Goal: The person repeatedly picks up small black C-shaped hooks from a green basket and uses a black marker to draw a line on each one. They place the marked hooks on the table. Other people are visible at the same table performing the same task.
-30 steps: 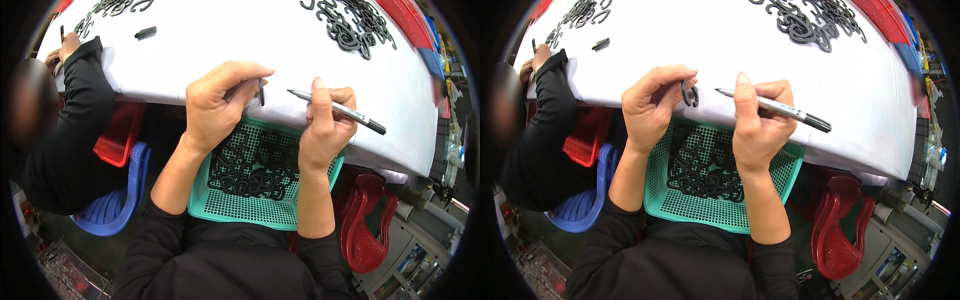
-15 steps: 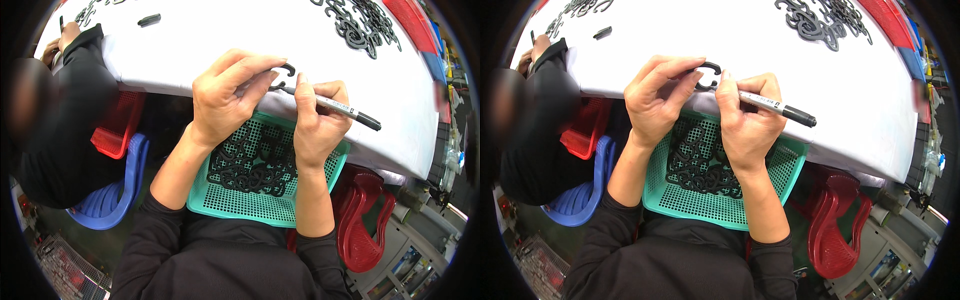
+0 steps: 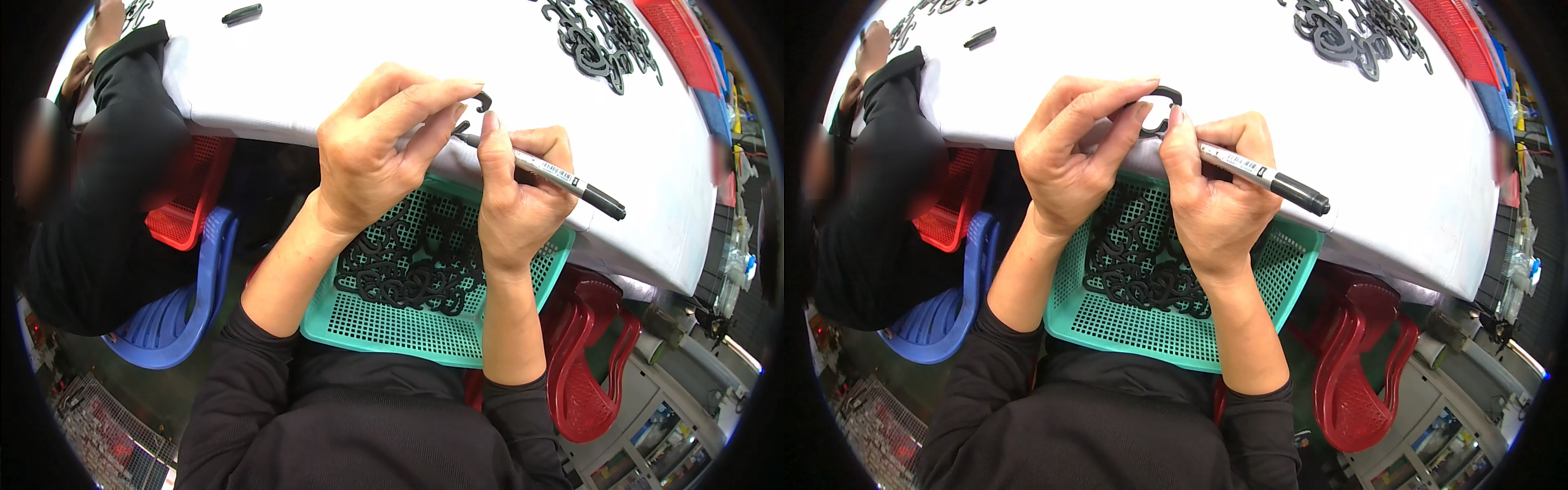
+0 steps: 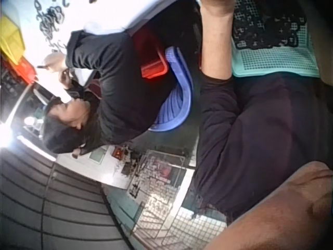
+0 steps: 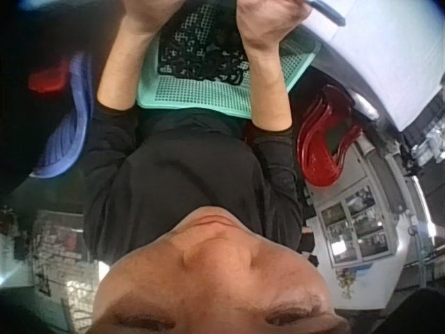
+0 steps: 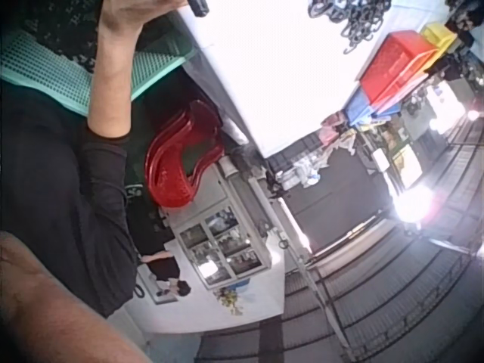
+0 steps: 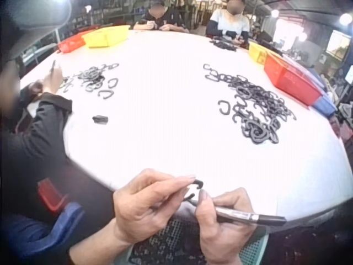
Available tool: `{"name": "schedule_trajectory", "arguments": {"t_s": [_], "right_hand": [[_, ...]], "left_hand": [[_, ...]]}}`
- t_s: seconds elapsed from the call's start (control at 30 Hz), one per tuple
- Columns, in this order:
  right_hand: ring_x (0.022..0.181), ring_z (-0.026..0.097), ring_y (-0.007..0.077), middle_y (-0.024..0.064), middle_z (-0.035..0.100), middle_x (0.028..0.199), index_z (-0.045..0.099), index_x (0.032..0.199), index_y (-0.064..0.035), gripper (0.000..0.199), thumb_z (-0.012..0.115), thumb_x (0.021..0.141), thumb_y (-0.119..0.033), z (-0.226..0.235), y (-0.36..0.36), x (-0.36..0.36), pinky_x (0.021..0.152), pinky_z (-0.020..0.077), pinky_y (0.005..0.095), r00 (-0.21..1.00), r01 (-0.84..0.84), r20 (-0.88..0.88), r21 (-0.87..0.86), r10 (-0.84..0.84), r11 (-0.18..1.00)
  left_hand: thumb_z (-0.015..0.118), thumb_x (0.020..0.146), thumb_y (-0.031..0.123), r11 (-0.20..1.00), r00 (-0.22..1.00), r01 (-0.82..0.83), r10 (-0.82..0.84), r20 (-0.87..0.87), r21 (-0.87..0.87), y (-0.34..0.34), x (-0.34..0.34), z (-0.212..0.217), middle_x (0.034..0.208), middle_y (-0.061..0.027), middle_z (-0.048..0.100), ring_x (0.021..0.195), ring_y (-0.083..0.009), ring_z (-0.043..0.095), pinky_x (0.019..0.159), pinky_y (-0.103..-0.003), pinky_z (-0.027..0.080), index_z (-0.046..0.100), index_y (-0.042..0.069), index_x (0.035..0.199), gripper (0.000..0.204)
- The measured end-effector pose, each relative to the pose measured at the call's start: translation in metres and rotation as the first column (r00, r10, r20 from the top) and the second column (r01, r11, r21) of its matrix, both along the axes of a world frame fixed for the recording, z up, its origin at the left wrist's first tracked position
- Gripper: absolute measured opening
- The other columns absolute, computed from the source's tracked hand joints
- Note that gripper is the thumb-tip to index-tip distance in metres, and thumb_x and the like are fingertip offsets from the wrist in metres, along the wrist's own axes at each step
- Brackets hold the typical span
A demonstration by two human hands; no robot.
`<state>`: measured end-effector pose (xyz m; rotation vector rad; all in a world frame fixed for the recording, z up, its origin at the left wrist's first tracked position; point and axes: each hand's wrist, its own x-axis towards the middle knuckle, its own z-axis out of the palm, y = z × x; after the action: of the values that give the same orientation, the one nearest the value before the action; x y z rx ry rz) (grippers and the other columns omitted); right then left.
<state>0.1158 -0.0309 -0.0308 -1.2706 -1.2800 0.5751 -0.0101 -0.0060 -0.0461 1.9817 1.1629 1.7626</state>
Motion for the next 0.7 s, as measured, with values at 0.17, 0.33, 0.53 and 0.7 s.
{"name": "schedule_trajectory", "arguments": {"t_s": [0.17,0.33,0.53,0.7], "right_hand": [[0.051,0.043,0.0028,-0.0007,0.050,0.063,0.051,0.067,-0.0038,0.024,0.071,0.079,-0.002,-0.0009,0.0015,-0.0006,0.046,0.0344,0.0194,0.999,0.008,0.047,0.025,-0.009,1.000],[0.051,0.043,0.0027,-0.0007,0.050,0.063,0.051,0.067,-0.0038,0.024,0.071,0.080,-0.003,-0.0029,0.0022,-0.0015,0.046,0.0344,0.0191,1.000,0.005,0.024,0.034,-0.006,0.999],[0.051,0.043,0.0028,-0.0009,0.050,0.062,0.051,0.067,-0.0040,0.024,0.072,0.080,-0.003,-0.0013,0.0012,-0.0017,0.045,0.0341,0.0192,1.000,-0.001,0.030,0.008,0.001,1.000],[0.052,0.044,0.0031,-0.0011,0.051,0.064,0.051,0.068,-0.0041,0.023,0.071,0.081,-0.003,0.0000,0.0014,-0.0003,0.047,0.0350,0.0188,0.992,0.008,0.122,0.084,-0.018,0.996]], "left_hand": [[0.073,0.072,-0.006,1.000,1.000,0.002,-0.002,0.006,-0.005,0.0004,0.0006,-0.0010,0.081,-0.0014,0.063,0.065,-0.0067,0.057,0.051,-0.019,0.045,0.072,0.008,0.097,0.029],[0.073,0.072,-0.006,1.000,1.000,0.010,-0.010,-0.006,0.005,0.0005,-0.0005,-0.0005,0.081,-0.0018,0.063,0.068,-0.0079,0.059,0.053,-0.020,0.047,0.072,0.007,0.097,0.029],[0.072,0.072,-0.007,1.000,1.000,0.023,-0.023,-0.001,-0.011,-0.0003,-0.0010,-0.0008,0.082,-0.0028,0.063,0.070,-0.0091,0.061,0.056,-0.021,0.049,0.072,0.006,0.097,0.029],[0.072,0.073,-0.006,0.999,1.000,0.023,-0.023,0.010,-0.034,-0.0011,-0.0012,0.0008,0.083,-0.0036,0.064,0.072,-0.0102,0.062,0.058,-0.021,0.051,0.072,0.006,0.097,0.027]]}}
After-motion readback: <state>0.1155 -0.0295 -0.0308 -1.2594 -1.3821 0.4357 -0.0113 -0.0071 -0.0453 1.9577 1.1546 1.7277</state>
